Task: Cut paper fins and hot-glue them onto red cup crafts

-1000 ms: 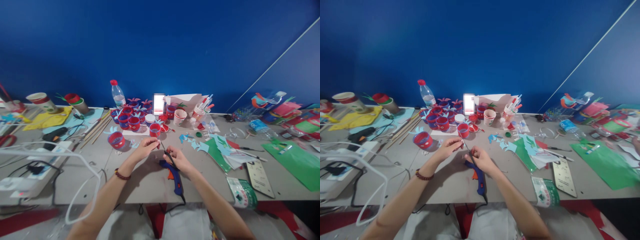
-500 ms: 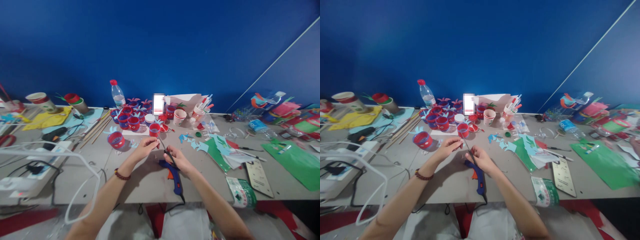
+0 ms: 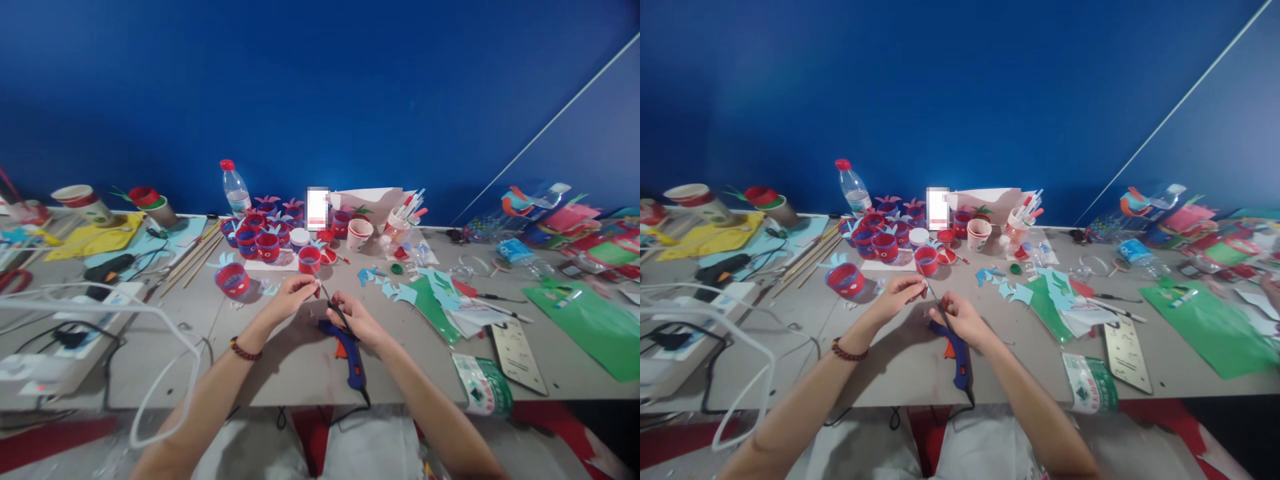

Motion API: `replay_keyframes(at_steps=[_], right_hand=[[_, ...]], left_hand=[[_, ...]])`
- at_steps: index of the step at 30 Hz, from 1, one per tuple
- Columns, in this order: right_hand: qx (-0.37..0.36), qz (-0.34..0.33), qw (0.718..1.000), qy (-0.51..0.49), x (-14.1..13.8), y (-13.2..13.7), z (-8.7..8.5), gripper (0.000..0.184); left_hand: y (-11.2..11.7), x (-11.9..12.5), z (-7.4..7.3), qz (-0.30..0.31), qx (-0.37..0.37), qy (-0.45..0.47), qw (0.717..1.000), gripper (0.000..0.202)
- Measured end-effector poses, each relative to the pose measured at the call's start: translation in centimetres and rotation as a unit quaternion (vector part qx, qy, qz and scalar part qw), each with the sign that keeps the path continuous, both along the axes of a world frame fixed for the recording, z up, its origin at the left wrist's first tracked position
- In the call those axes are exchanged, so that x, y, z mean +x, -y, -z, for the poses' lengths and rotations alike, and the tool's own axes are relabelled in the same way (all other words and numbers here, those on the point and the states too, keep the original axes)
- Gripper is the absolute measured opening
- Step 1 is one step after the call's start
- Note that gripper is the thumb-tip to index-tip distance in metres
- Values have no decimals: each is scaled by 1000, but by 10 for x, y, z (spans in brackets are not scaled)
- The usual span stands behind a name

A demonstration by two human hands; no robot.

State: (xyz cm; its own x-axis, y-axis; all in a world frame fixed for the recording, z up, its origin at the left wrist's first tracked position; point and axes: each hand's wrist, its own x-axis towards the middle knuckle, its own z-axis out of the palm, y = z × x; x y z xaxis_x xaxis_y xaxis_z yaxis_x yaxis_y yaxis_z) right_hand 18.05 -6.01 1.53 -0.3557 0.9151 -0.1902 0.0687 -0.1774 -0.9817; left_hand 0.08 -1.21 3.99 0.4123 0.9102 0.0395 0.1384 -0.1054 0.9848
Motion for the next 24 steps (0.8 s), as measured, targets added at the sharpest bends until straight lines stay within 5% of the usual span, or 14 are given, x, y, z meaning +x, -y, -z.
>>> replay_keyframes(at_steps=[24], right_hand=[[4,13,999,29,1,0,-3,43]], left_hand=[[-3,-3,5,23,6,-29,999,30]])
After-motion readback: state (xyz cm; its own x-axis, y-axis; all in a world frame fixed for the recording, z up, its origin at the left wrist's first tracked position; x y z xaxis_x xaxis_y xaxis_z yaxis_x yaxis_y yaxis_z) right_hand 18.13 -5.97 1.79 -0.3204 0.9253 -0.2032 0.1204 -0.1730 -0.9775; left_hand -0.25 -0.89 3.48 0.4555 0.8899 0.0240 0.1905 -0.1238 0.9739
